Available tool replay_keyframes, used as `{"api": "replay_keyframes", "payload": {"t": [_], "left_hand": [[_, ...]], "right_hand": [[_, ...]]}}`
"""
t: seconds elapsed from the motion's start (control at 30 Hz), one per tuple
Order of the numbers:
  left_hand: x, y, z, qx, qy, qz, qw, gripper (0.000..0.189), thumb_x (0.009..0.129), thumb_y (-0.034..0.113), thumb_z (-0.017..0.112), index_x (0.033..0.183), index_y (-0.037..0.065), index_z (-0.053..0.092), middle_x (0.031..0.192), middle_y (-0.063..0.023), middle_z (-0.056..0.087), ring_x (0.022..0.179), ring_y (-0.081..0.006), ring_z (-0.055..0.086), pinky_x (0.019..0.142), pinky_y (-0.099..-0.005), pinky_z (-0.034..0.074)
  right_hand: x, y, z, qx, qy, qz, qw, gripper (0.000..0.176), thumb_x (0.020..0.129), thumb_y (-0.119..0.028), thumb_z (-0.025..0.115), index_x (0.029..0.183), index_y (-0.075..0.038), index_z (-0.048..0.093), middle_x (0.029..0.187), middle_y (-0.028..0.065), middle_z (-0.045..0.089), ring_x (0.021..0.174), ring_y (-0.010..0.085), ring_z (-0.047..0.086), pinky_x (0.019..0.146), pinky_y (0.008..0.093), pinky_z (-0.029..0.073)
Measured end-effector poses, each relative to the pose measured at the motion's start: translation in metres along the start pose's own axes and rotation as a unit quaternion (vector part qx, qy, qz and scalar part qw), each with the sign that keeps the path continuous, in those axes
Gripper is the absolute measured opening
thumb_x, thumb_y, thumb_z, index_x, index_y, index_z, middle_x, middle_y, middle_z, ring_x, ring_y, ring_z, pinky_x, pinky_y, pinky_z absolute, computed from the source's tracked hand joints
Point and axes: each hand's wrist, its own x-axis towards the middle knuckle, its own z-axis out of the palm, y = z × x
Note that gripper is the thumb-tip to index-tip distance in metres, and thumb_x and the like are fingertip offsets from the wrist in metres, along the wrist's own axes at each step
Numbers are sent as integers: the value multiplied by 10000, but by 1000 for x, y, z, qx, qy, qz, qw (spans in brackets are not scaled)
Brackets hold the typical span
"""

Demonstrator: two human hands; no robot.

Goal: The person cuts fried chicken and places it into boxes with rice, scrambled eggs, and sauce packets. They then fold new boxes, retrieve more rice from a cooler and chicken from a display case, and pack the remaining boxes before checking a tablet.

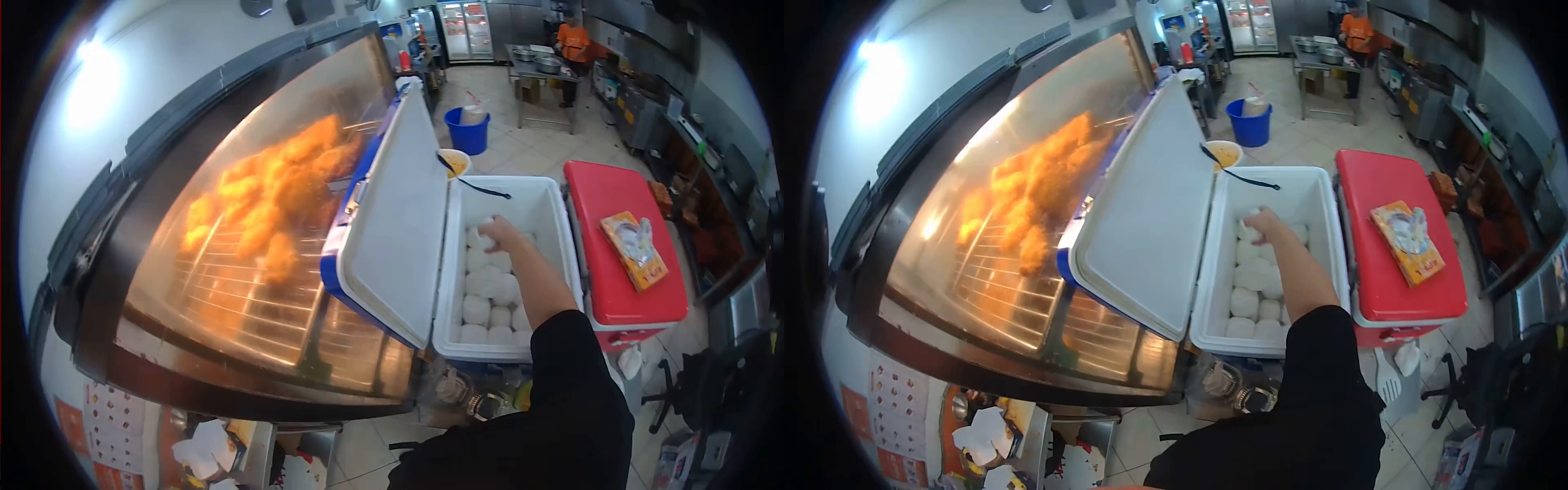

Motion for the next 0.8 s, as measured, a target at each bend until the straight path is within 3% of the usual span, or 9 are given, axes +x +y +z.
{"api": "replay_keyframes", "payload": {"t": [0.13, 0.3, 0.37, 0.4, 0.47, 0.53, 0.57, 0.63, 0.8], "left_hand": [[13, -49, 19, -20, -14, -15, 1000, 300, 879, 265, 655, 1077, 42, 688, 1025, -148, 695, 972, -342, 669, 860, -483, 540], [10, -202, 54, 2, -18, 0, 1000, 318, 860, 267, 671, 1085, 43, 691, 1034, -158, 696, 996, -365, 669, 878, -507, 540], [-30, -290, 82, 245, 28, 218, 944, 326, 852, 268, 677, 1088, 43, 692, 1037, -161, 696, 1005, -375, 669, 885, -516, 540], [-60, -336, 96, 381, 117, 346, 849, 330, 848, 268, 680, 1089, 44, 692, 1039, -163, 696, 1010, -379, 669, 889, -521, 540], [-108, -396, 143, 303, 90, 208, 926, 281, 859, 178, 594, 1093, 58, 692, 1072, -174, 691, 1047, -399, 656, 898, -534, 534], [-155, -451, 169, 190, -9, 139, 972, 265, 831, 189, 606, 1040, 66, 713, 1030, -209, 711, 1009, -407, 673, 901, -505, 544], [-177, -467, 173, 165, -34, 68, 983, 270, 845, 197, 596, 1046, 61, 716, 1026, -220, 716, 1001, -407, 681, 890, -509, 549], [-234, -503, 206, 22, -69, -104, 992, 283, 875, 217, 585, 1060, 55, 724, 1038, -233, 722, 1006, -404, 692, 873, -510, 559], [-290, -583, 255, -71, 89, -296, 948, 341, 940, 296, 556, 1048, 34, 745, 1082, -231, 724, 1046, -393, 694, 872, -506, 559]], "right_hand": [[-127, -66, -46, 287, -72, -153, 943, 619, 864, -46, 662, 1436, -148, 451, 1306, 132, 560, 1145, 320, 605, 916, 570, 573], [-315, -36, -74, 455, -299, -337, 768, 819, 887, -321, 755, 1568, -139, 339, 1590, 186, 386, 1436, 450, 412, 1030, 640, 499], [-382, 15, -55, 463, -302, -337, 762, 949, 839, -347, 791, 1591, -132, 254, 1521, 211, 428, 1364, 450, 487, 914, 614, 588], [-391, 38, -34, 431, -451, -345, 701, 855, 839, -309, 791, 1525, -121, 316, 1387, 212, 488, 1153, 461, 634, 767, 554, 648], [-439, 56, 78, 414, -484, -368, 678, 264, 953, -214, 604, 1201, -130, 568, 936, 221, 590, 644, 345, 601, 582, 446, 591], [-481, 51, 209, 168, -628, -329, 685, 549, 789, -359, 807, 1225, -105, 589, 1132, 265, 631, 916, 460, 695, 700, 515, 611], [-492, 85, 263, 79, -583, -226, 776, 797, 684, -382, 884, 1336, -67, 552, 1227, 256, 629, 1010, 421, 690, 775, 524, 606], [-544, 120, 410, 0, -592, 9, 806, 654, 806, -184, 741, 1411, -75, 518, 1203, 117, 626, 1033, 257, 668, 753, 415, 614], [-577, 255, 672, -297, -675, 26, 675, 604, 800, -160, 795, 1362, -129, 575, 1196, 112, 637, 1070, 297, 658, 699, 526, 628]]}}
